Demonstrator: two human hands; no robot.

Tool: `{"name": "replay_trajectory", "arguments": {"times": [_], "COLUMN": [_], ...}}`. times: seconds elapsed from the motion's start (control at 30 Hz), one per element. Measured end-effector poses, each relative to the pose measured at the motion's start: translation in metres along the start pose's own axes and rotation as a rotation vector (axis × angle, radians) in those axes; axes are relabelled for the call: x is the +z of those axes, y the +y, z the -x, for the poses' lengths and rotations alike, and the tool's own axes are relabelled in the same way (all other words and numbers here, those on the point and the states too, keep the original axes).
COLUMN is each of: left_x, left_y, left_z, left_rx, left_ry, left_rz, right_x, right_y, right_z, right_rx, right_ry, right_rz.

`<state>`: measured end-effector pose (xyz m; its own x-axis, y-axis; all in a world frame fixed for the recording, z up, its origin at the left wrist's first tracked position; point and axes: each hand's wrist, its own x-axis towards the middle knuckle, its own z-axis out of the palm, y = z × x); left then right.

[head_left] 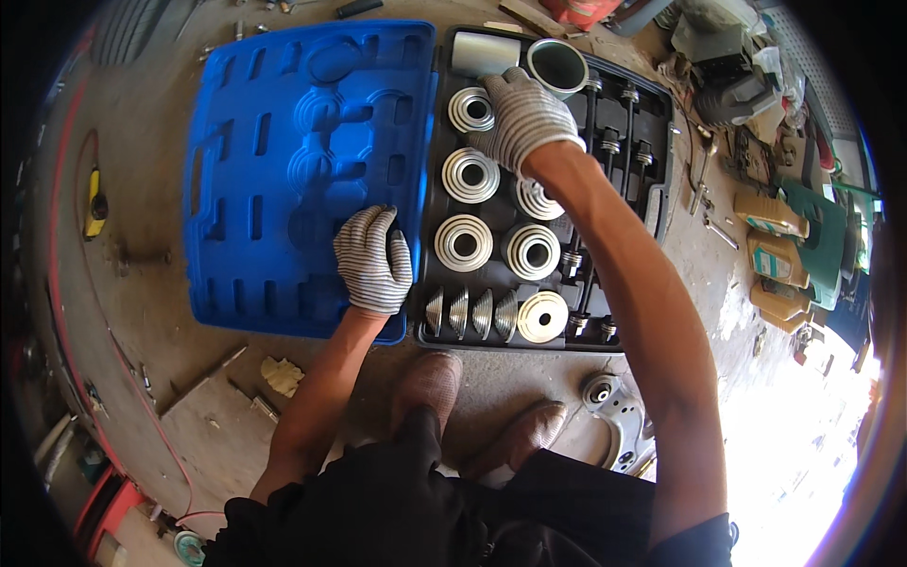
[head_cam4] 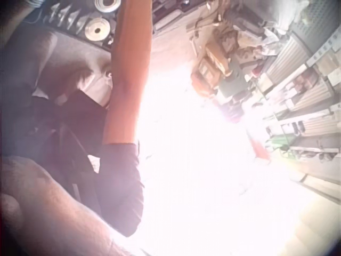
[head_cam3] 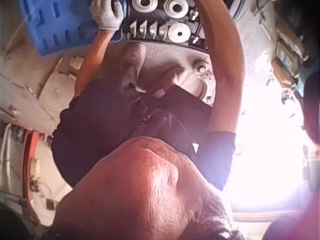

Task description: The person selects various metal rings and cylindrical sleeves from a blue and black tool kit. They place these components into the holes of a metal car control arm. The person then assembles a long threaded rod with nuts and washers, preparing a press tool.

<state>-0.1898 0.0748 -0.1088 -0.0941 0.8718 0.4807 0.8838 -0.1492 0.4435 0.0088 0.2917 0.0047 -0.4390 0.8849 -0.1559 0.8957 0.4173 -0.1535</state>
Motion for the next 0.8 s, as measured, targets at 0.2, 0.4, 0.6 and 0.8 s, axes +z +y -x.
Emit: {"name": "replay_trajectory", "arguments": {"times": [0.2, 0.4, 0.6, 0.8], "left_x": [0.001, -0.008, 0.001, -0.008], "left_y": [0.005, -0.004, 0.005, 0.003], "left_z": [-0.003, 0.006, -0.003, -0.006], "left_rx": [-0.027, -0.050, -0.029, -0.040], "left_ry": [-0.016, -0.023, -0.019, -0.005], "left_rz": [0.027, -0.025, 0.016, 0.073], "right_x": [-0.013, -0.013, -0.031, -0.041], "right_y": [0.007, -0.014, -0.029, -0.028], "right_z": [-0.028, -0.044, -0.041, -0.032], "right_rx": [-0.083, -0.130, -0.140, -0.137], "right_ry": [-0.157, -0.257, -0.243, -0.220], "right_rz": [0.058, 0.045, 0.299, 0.265]}}
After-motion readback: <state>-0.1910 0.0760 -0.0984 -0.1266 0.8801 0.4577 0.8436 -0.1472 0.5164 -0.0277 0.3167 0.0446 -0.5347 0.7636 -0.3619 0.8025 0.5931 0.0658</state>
